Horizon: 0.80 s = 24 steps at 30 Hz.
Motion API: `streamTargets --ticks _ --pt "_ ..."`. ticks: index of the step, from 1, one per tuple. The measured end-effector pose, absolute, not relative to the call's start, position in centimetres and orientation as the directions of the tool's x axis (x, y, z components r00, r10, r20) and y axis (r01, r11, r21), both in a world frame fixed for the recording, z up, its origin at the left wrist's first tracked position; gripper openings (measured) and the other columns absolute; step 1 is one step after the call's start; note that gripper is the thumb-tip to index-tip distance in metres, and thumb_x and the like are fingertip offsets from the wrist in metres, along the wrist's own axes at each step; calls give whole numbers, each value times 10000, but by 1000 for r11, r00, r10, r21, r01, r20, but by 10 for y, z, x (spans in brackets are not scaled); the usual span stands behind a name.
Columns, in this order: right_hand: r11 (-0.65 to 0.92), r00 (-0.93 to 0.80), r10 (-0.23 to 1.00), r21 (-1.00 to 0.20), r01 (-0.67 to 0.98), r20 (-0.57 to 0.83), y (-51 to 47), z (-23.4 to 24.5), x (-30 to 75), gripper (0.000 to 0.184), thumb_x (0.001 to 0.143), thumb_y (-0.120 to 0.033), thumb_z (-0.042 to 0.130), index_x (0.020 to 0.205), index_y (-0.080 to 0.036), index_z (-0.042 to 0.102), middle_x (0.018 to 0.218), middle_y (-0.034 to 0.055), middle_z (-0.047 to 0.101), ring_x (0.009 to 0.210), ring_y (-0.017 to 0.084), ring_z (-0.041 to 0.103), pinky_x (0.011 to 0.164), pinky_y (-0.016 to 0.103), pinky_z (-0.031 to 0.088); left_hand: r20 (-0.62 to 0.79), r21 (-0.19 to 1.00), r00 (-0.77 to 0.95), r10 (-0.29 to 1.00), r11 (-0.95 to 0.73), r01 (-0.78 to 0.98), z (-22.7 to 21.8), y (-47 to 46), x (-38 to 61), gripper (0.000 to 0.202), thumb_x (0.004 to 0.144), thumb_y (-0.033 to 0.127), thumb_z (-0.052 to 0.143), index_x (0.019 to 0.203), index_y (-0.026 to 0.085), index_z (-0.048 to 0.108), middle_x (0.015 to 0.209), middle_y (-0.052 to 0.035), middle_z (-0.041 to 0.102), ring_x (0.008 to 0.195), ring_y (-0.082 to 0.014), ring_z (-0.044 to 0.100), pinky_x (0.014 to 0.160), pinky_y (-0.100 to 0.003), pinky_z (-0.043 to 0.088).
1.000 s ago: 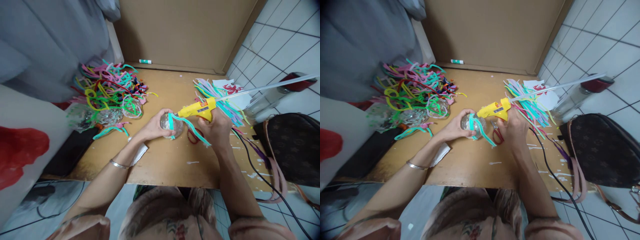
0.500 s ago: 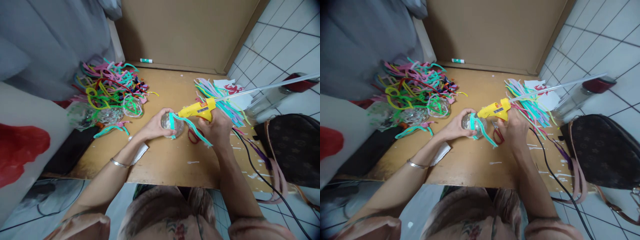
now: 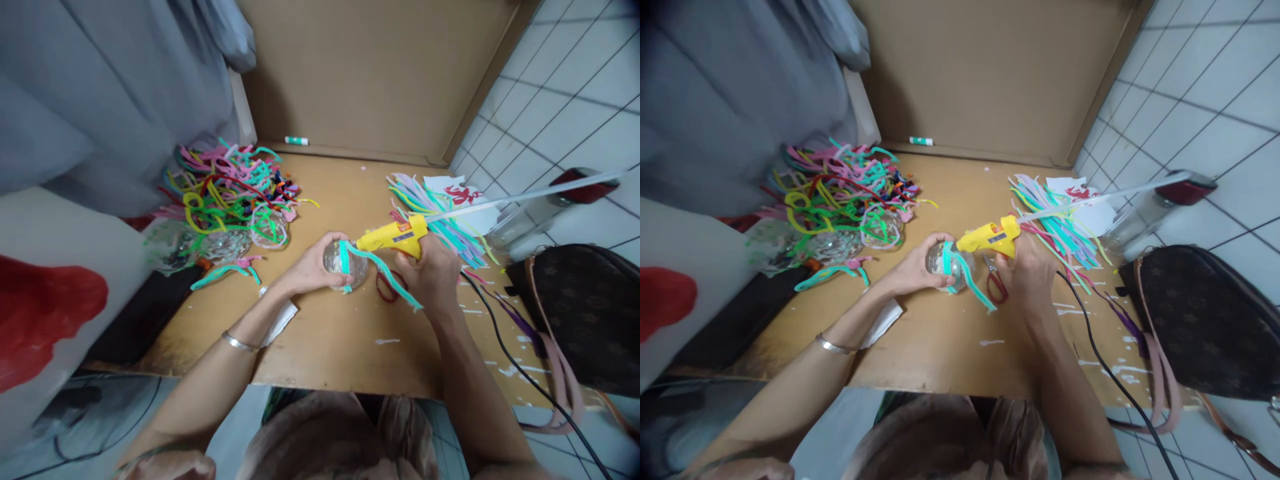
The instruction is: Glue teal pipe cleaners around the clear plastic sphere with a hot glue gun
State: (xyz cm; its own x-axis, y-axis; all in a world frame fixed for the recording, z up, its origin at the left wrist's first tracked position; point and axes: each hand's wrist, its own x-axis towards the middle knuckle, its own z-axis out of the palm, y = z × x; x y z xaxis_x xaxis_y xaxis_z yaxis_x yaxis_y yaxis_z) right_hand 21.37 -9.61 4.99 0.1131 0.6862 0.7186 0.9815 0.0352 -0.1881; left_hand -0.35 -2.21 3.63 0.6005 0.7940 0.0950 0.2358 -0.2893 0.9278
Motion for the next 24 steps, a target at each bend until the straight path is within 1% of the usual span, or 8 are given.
streamTargets --ticks 3,6,9,12,16,18,24 --pt "25 112 682 -176 984 722 -98 49 213 86 758 -248 519 820 -204 559 714 31 631 643 186 539 586 287 343 101 924 595 797 -296 241 35 -22 -3 726 551 367 813 1176 193 487 1054 -41 585 906 -197 548 842 -323 468" --pt "22 93 661 -143 989 745 -98 46 213 87 770 -253 516 825 -204 563 675 23 618 622 188 538 570 284 325 92 932 609 788 -284 227 32 -22 -4 725 581 377 803 1199 187 474 1043 -46 588 897 -194 554 822 -321 473" --pt "42 80 646 -140 989 759 -97 43 215 89 787 -259 505 825 -203 563 671 30 621 618 193 547 566 282 335 97 929 607 789 -291 230 31 -22 -4 722 585 371 801 1203 189 476 1053 -47 589 904 -197 554 820 -324 476" --pt "64 75 667 -157 985 741 -97 42 216 92 787 -264 506 824 -201 563 688 36 627 624 194 552 561 278 340 88 925 603 793 -290 245 32 -23 -4 730 583 370 800 1211 188 476 1044 -40 589 903 -201 552 828 -333 478" --pt "46 91 690 -168 985 718 -97 42 216 92 792 -272 503 786 -202 562 672 35 618 608 182 533 557 278 316 69 930 596 800 -267 251 37 -25 -3 710 580 344 792 1198 182 482 1022 -30 595 904 -201 560 856 -337 479" --pt "46 101 688 -182 982 719 -98 43 215 109 802 -275 493 808 -200 571 699 41 629 638 187 546 577 280 323 70 938 597 799 -256 234 37 -25 -2 702 581 338 791 1191 179 483 1021 -31 598 913 -204 565 864 -339 479" --pt "25 99 712 -166 986 695 -98 45 216 108 782 -267 509 809 -195 584 708 38 635 669 190 561 603 283 317 71 946 608 790 -246 209 32 -22 -3 731 574 371 812 1196 187 476 990 -25 580 866 -185 549 800 -307 468"
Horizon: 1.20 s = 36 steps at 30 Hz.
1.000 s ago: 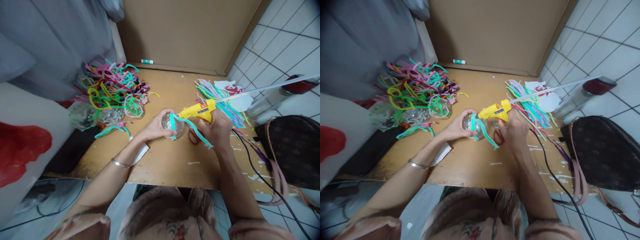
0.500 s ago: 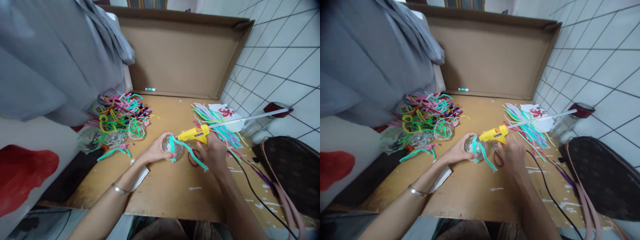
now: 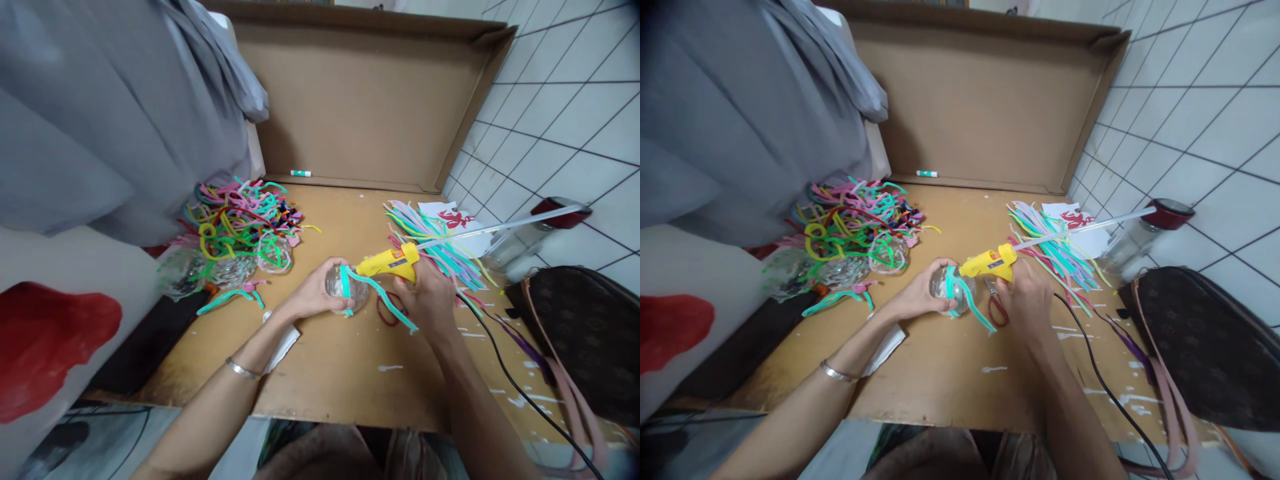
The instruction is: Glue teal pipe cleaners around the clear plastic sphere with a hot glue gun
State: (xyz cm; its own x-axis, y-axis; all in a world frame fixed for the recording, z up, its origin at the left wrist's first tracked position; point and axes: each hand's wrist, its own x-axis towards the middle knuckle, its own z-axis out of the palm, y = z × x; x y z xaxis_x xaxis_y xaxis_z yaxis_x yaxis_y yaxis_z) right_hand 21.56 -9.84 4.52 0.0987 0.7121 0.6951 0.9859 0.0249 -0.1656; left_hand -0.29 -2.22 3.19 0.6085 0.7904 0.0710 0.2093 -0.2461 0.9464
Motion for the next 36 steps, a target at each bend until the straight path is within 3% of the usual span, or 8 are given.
streamTargets --ticks 8,19,27,36 --pt "13 141 705 -211 977 695 -97 45 214 175 771 -275 481 847 -179 605 751 44 651 700 190 552 624 285 327 75 946 607 792 -249 209 33 -22 -2 724 571 367 808 1186 183 472 1016 -33 573 870 -179 537 796 -302 457" --pt "31 148 733 -250 968 664 -94 45 216 188 784 -319 492 846 -178 600 673 27 573 598 168 469 565 282 281 96 928 611 786 -293 231 32 -21 -3 701 585 346 797 1192 190 482 1023 -25 588 872 -178 541 813 -305 460" --pt "22 123 713 -198 980 690 -96 47 216 160 784 -290 476 842 -193 590 671 23 573 623 174 487 579 274 298 94 920 608 788 -302 249 35 -23 -3 713 590 348 792 1209 188 477 1041 -31 593 894 -187 549 833 -311 465" --pt "31 140 730 -237 971 669 -97 50 215 151 774 -292 473 805 -193 584 688 27 591 626 168 477 595 280 308 103 917 617 780 -314 245 34 -21 -3 704 584 356 779 1197 191 476 1117 -49 588 944 -200 538 863 -326 453"
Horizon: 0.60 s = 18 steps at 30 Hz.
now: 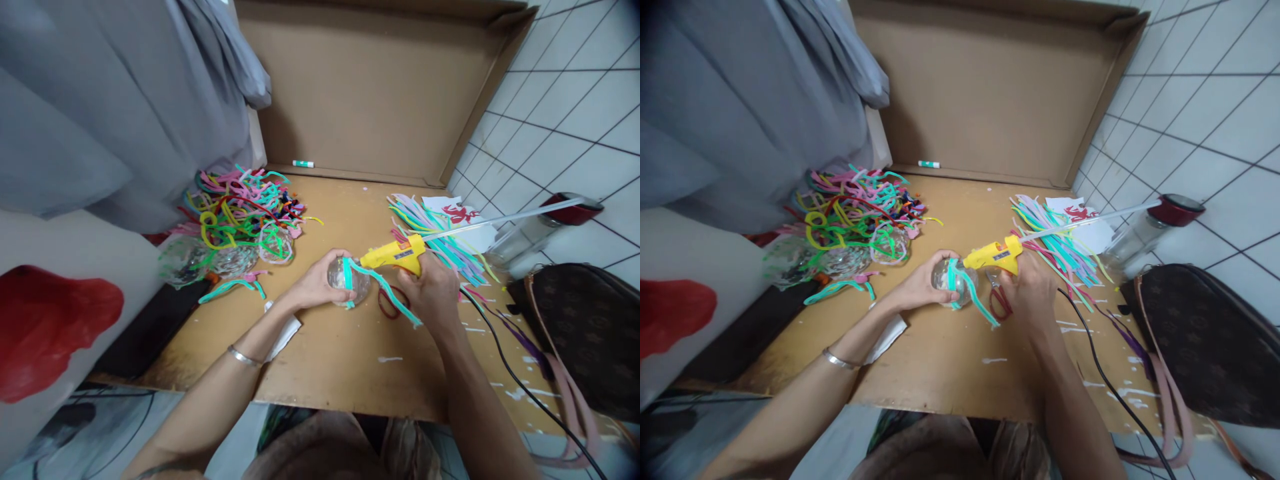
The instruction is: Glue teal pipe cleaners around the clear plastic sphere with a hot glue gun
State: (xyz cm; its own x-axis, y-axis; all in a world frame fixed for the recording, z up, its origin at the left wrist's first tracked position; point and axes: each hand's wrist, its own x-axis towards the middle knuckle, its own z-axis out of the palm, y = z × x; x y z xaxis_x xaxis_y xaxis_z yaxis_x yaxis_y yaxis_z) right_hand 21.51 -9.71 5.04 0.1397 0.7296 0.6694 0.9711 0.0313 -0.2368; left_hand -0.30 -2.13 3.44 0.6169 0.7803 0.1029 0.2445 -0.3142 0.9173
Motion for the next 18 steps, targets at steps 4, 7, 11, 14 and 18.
streamTargets --ticks 4,7,11,14,18 --pt "21 155 743 -254 967 651 -98 51 214 154 766 -282 480 822 -189 588 721 43 613 655 176 509 612 286 330 104 921 618 779 -311 236 34 -22 -3 685 594 339 778 1192 189 479 1128 -51 587 935 -193 538 858 -323 461" --pt "-11 187 756 -274 962 628 -96 50 214 148 760 -312 484 786 -197 574 724 51 613 653 182 513 603 289 337 100 922 614 783 -306 239 35 -23 -3 687 591 339 780 1190 190 481 1127 -50 588 928 -190 541 851 -316 463" --pt "-96 279 785 -337 937 554 -91 47 215 211 718 -399 517 756 -198 570 643 35 574 568 170 456 557 289 307 92 920 613 785 -303 250 35 -22 -3 698 590 344 782 1200 185 483 1098 -49 592 918 -192 542 836 -312 461" --pt "-140 308 818 -352 926 486 -88 46 216 246 696 -432 528 744 -195 574 601 22 546 541 162 430 542 287 286 99 922 611 785 -303 241 35 -21 -2 705 577 347 790 1192 185 485 1109 -54 594 942 -203 546 854 -319 458" --pt "-151 318 837 -370 917 446 -85 46 218 282 695 -465 528 741 -191 574 587 16 530 522 152 412 535 284 279 89 920 610 787 -299 251 36 -23 -2 705 586 354 782 1201 188 482 1065 -38 599 922 -200 554 852 -325 468"
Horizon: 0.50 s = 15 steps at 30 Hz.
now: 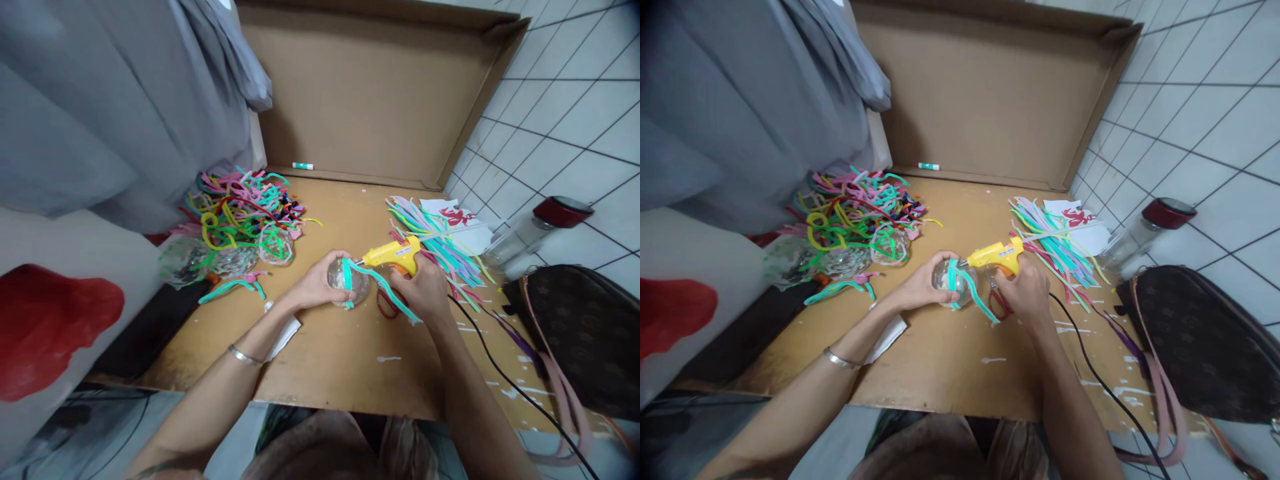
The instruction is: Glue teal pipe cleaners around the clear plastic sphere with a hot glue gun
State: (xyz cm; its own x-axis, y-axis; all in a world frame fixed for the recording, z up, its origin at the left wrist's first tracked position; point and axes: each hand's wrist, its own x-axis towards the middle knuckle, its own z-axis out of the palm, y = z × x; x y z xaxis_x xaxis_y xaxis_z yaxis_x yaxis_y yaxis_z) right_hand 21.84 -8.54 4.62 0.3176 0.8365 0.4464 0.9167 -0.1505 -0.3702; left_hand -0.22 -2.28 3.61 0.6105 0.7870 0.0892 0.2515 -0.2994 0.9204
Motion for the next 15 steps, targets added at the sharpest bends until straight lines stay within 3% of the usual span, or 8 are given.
streamTargets --ticks 10,15 --pt "-116 298 775 -339 934 557 -86 42 215 279 714 -458 514 766 -191 576 661 52 593 571 175 458 542 284 281 124 912 613 781 -332 240 30 -20 -2 730 589 378 794 1220 190 479 1119 -59 592 965 -217 551 897 -358 457" --pt "-125 350 780 -420 899 518 -85 43 219 271 704 -456 553 779 -199 590 690 49 613 588 182 483 563 291 331 117 907 603 789 -332 258 31 -20 -3 724 587 376 790 1221 204 484 1087 -41 600 943 -210 557 874 -348 468"
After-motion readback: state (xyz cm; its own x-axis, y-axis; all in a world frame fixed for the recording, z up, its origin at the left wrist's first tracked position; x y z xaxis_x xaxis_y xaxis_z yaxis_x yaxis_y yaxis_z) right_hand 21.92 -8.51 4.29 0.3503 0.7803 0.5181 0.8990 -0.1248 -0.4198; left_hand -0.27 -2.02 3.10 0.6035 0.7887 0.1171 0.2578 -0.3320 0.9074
